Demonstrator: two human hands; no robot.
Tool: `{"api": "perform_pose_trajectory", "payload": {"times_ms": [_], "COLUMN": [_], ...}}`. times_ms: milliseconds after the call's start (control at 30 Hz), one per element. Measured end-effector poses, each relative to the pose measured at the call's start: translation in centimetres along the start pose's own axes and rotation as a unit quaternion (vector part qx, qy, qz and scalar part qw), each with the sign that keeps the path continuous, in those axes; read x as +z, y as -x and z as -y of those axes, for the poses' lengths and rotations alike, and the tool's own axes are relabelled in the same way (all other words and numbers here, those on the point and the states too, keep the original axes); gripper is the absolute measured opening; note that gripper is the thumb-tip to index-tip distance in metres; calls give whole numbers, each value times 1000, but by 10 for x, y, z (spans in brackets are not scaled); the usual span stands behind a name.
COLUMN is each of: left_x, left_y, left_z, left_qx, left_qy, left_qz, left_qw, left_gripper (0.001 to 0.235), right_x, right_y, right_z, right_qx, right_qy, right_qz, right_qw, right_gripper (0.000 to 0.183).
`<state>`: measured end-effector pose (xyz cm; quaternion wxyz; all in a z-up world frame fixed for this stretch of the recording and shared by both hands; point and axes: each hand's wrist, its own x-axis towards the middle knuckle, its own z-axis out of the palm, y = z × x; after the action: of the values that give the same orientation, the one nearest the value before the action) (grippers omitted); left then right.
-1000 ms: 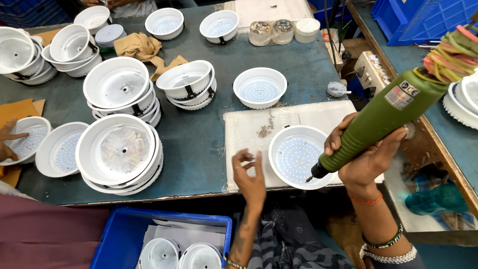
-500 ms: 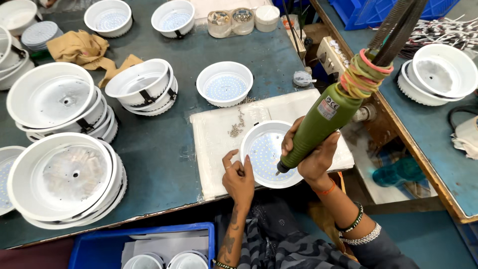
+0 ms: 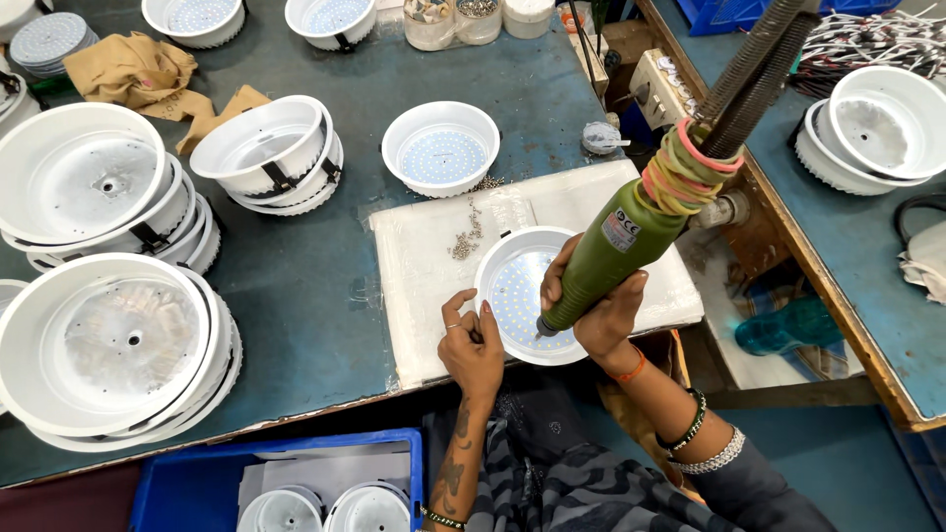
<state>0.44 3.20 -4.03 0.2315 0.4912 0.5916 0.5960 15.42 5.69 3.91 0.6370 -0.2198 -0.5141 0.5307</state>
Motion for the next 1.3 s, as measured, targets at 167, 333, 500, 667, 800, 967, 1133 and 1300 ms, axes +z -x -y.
{"api": "perform_pose_trajectory", "payload": {"times_ms": [167,333,500,667,800,967,1133,1300], "left_x": [-1,1,2,1,2,3,3,-2], "left_y": [-2,-2,-3,-3,-3,-3,-4,-7], "left_z": [-6,-7,-7,-9,-9,-7,-8,-9], "left_qx": [-32,-62,-79,-92,-98,-112,-101,-91], "left_qy": [25,45,58,79,96,120,129,71], "left_qz": [17,14,19,23,24,23,24,47], "left_qw": [999,997,995,992,990,986,986,992], "left_gripper": [28,28,27,24,21,20,22,31], "right_x": [6,10,10,11,12,12,15,8], "right_y": [2,6,11,16,18,18,17,-2], "right_z": [-3,-4,-8,-13,-11,-7,-6,-1], "right_qx": [-8,7,24,39,49,23,12,14], "right_qy": [20,27,19,14,-4,2,18,5], "right_qz": [1,3,22,31,24,2,4,2], "right_qw": [1000,1000,999,999,998,1000,1000,1000], "right_gripper": [96,97,97,97,97,96,93,95]}}
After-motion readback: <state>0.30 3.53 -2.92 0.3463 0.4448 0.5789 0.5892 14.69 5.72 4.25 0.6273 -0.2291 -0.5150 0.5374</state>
